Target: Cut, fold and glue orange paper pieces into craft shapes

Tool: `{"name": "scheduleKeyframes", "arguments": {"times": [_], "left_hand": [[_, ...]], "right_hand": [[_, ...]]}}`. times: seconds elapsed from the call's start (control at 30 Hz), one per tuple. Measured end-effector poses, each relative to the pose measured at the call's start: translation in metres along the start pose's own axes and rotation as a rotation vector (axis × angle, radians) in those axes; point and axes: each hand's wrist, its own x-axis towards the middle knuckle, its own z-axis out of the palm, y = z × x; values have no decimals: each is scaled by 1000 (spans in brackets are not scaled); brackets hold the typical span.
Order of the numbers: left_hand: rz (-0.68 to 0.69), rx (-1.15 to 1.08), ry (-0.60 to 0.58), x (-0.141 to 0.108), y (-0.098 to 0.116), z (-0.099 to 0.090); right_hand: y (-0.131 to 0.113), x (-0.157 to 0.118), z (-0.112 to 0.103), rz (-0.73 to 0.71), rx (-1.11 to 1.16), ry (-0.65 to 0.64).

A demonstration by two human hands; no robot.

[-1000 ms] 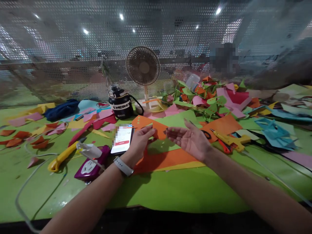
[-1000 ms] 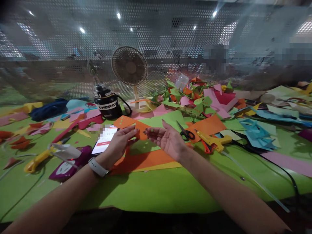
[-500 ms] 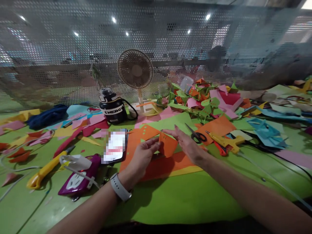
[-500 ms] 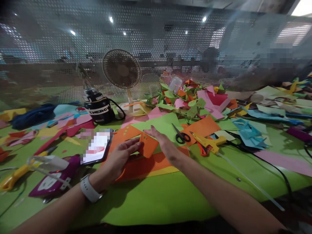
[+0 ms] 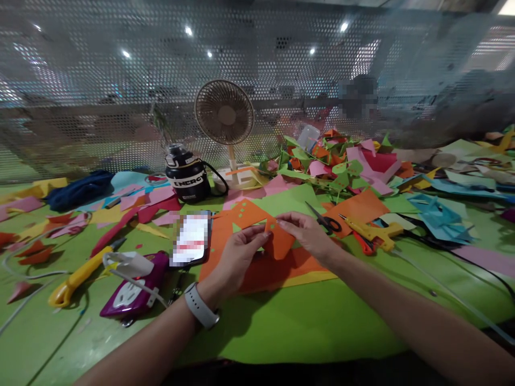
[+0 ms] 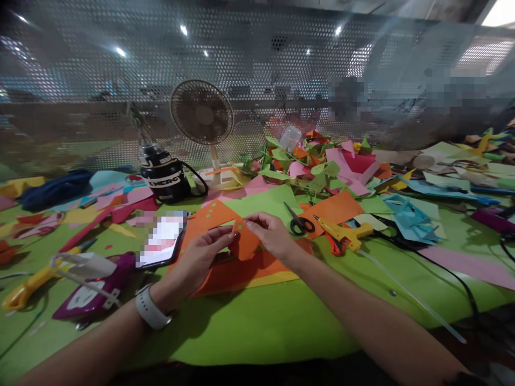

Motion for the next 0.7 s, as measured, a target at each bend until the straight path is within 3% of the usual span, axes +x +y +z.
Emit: {"name": "scheduleKeyframes", "arguments": {"times": [0.37, 0.7], "left_hand": [[-2, 111, -51, 2, -3, -3], [-85, 50, -98, 0, -2, -3]], "right_hand": [[4, -1, 0, -98, -83, 28], [7, 2, -3, -110, -152, 64]]}}
